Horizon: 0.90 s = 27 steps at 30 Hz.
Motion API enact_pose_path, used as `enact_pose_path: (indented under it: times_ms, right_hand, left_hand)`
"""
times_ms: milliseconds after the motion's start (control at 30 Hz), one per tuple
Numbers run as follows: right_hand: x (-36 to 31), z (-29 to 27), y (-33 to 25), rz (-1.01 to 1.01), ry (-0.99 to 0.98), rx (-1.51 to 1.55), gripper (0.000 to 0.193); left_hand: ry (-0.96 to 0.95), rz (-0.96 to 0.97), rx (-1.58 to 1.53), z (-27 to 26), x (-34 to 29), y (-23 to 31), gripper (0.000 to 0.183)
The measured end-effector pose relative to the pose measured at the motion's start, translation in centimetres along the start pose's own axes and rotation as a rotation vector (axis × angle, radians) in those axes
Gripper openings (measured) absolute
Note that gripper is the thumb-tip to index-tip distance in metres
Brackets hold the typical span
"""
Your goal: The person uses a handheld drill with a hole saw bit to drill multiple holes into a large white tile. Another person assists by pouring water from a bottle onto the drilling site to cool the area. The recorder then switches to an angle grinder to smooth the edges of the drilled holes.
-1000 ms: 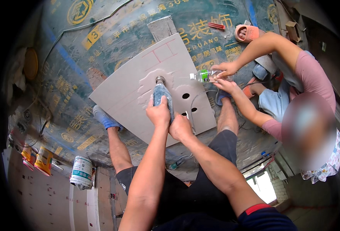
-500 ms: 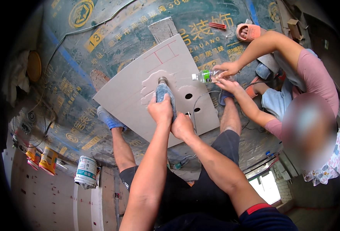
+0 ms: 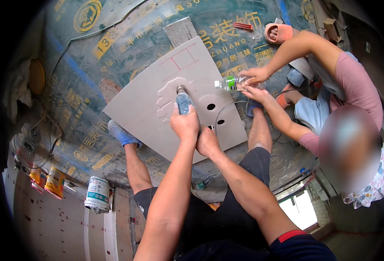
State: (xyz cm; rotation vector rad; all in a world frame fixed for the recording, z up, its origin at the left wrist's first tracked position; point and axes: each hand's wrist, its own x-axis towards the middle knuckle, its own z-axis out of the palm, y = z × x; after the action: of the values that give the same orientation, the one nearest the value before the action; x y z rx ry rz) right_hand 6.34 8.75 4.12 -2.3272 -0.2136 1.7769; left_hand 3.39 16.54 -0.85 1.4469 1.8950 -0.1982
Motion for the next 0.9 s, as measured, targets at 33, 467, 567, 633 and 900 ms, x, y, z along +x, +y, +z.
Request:
enact_pose_path:
  times_ms: [33, 467, 567, 633, 900]
  right_hand:
    - [0.1, 0.1, 0.3, -0.001, -0.005, 0.008, 0.03]
    - [0.0, 1.4, 2.0, -0.002, 0.008, 0.056, 0.032]
    - [-0.1, 1.8, 2.1, 0.014, 0.015, 0.038, 0.031]
    - [-0.1, 2.1, 2.1, 0.032, 0.018, 0.018, 0.031]
    - [-0.5, 1.9, -0.4, 0.12, 0.001, -0.104, 0.033]
  left_hand:
    - [0.002, 0.006, 0.002, 0.1, -0.1, -0.1, 0.063]
    - [0.001, 0.051, -0.062, 0.0, -1.2, -1.1, 0.064]
    - [-0.007, 0.047, -0.09, -0.1, -1.3, -1.9, 0.065]
    - [-0.012, 0.041, -0.122, 0.0, -1.2, -2.6, 0.066]
    - [-0.077, -0.091, -0.242, -1.6, -0.2, -2.5, 0.066]
